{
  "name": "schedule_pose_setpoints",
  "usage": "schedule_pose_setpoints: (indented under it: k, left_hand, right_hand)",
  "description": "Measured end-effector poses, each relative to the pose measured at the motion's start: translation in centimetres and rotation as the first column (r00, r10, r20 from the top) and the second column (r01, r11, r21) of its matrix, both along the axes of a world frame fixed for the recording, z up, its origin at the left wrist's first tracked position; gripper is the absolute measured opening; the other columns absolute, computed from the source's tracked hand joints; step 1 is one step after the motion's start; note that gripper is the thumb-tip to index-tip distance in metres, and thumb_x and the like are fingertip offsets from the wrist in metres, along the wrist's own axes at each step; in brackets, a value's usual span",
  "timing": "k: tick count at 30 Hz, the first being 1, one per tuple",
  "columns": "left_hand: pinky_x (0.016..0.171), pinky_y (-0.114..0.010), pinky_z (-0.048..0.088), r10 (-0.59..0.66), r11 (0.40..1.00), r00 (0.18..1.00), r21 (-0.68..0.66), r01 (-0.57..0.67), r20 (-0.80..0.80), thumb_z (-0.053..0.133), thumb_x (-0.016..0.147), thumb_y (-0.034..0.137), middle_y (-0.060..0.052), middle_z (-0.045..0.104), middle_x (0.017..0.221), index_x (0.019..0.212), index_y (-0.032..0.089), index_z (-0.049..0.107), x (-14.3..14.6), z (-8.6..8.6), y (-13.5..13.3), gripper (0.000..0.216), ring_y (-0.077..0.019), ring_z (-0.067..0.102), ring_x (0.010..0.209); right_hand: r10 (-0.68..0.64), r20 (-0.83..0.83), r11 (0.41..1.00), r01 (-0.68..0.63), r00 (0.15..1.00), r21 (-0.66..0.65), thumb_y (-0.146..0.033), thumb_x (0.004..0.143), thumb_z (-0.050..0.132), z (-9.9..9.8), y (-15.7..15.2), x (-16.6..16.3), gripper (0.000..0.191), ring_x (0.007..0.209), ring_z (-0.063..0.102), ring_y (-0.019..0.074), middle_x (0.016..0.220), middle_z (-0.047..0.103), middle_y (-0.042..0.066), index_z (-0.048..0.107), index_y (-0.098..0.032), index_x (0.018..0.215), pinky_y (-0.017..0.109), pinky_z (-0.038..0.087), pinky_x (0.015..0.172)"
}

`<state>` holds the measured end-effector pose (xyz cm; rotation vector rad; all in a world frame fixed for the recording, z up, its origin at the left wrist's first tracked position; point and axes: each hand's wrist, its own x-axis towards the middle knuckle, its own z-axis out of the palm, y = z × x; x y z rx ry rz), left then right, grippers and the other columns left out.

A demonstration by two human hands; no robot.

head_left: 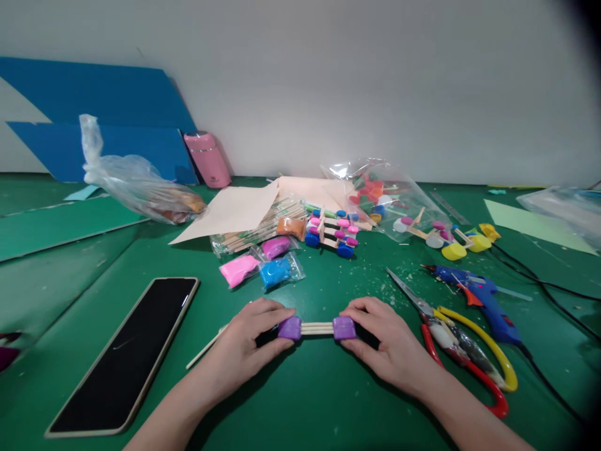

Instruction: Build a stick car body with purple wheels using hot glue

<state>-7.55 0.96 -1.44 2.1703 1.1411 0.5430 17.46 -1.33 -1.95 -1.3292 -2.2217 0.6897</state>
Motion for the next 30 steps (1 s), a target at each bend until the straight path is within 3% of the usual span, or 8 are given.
schedule_pose_setpoints:
  k: [23, 26, 30]
  left_hand:
    - [0.081, -0.033, 0.046, -0.002, 1.0, 1.0, 0.009, 0.002, -0.004, 0.054, 0.08, 0.03, -0.005, 0.062, 0.099, 0.103, 0.022, 0.061, 0.01, -0.12, 0.11, 0.025, -0.0188, 0.056, 0.091]
    - [0.083, -0.034, 0.045, 0.013, 1.0, 1.0, 0.01, -0.013, -0.015, 0.056, 0.078, 0.03, -0.006, 0.062, 0.099, 0.105, 0.021, 0.06, 0.03, -0.22, 0.07, 0.029, -0.0197, 0.057, 0.092]
    - [0.088, -0.04, 0.043, 0.068, 0.998, 0.995, -0.005, -0.069, -0.068, 0.06, 0.074, 0.033, -0.009, 0.059, 0.109, 0.115, 0.02, 0.053, -0.21, -0.46, -0.06, 0.044, -0.0233, 0.054, 0.1]
  right_hand:
    - [-0.003, -0.002, 1.0, 0.003, 1.0, -0.02, -0.025, 0.082, 0.054, -0.17, 0.04, 0.0, 0.017, 0.091, 0.05, 0.0205, 0.098, 0.055, 0.005, 0.058, -0.022, 0.098, 0.034, 0.041, 0.078]
    - [-0.012, 0.002, 1.0, 0.012, 1.0, -0.019, -0.026, 0.081, 0.055, -0.56, -0.05, 0.26, 0.025, 0.096, 0.05, 0.0215, 0.102, 0.054, 0.007, 0.056, -0.022, 0.105, 0.036, 0.041, 0.082]
    - [-0.067, 0.021, 0.997, 0.068, 0.998, -0.024, -0.033, 0.075, 0.061, -0.57, -0.08, 0.68, 0.051, 0.109, 0.043, 0.0261, 0.117, 0.047, 0.009, 0.043, -0.023, 0.122, 0.042, 0.038, 0.091]
